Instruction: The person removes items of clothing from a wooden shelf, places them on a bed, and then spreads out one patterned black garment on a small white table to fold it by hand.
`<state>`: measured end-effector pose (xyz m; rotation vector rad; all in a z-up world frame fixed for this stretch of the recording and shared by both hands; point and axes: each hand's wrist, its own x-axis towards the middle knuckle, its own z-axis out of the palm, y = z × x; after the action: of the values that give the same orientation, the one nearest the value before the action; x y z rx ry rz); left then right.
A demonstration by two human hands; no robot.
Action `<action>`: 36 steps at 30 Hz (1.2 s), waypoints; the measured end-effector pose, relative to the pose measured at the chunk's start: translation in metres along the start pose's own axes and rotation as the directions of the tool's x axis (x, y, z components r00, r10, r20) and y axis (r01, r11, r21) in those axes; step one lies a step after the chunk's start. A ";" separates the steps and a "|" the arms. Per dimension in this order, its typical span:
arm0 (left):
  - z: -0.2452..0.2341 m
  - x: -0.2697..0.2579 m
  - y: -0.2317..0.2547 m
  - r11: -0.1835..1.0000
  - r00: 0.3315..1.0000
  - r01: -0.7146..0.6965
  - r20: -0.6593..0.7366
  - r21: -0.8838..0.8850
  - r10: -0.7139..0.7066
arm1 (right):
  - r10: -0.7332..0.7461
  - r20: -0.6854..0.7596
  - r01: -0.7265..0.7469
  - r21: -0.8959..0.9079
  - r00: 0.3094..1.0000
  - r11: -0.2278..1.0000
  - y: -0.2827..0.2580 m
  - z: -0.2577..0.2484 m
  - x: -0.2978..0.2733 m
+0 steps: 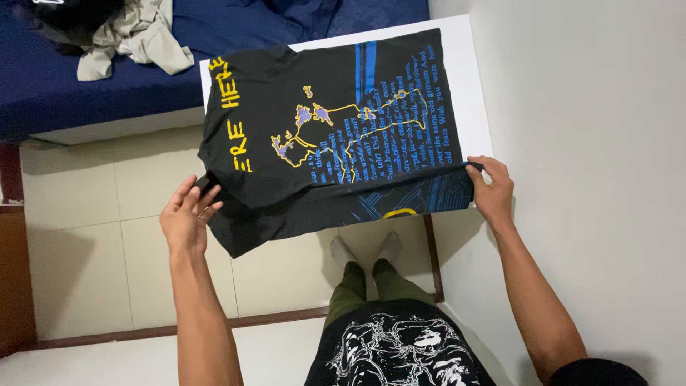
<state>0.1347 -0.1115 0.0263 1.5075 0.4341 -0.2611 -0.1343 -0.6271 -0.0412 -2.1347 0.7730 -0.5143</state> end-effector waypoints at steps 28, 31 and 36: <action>-0.096 -0.013 -0.169 0.966 0.956 -0.072 -0.258 0.248 0.137 | -0.409 0.384 0.485 -0.124 0.828 0.866 -0.101 0.182 -0.022; -0.111 -0.012 -0.176 0.933 0.969 -0.095 -0.184 0.346 0.167 | -0.444 0.422 0.527 -0.099 0.790 0.844 -0.130 0.220 -0.035; -0.110 -0.031 -0.154 0.778 0.981 -0.181 0.060 0.601 0.182 | -0.509 0.554 0.611 0.000 0.659 0.791 -0.169 0.281 -0.057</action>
<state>0.0279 -0.0139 -0.1004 2.1708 0.2013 -0.2585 0.0481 -0.3516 -0.0829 -2.5203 -0.1950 -0.1246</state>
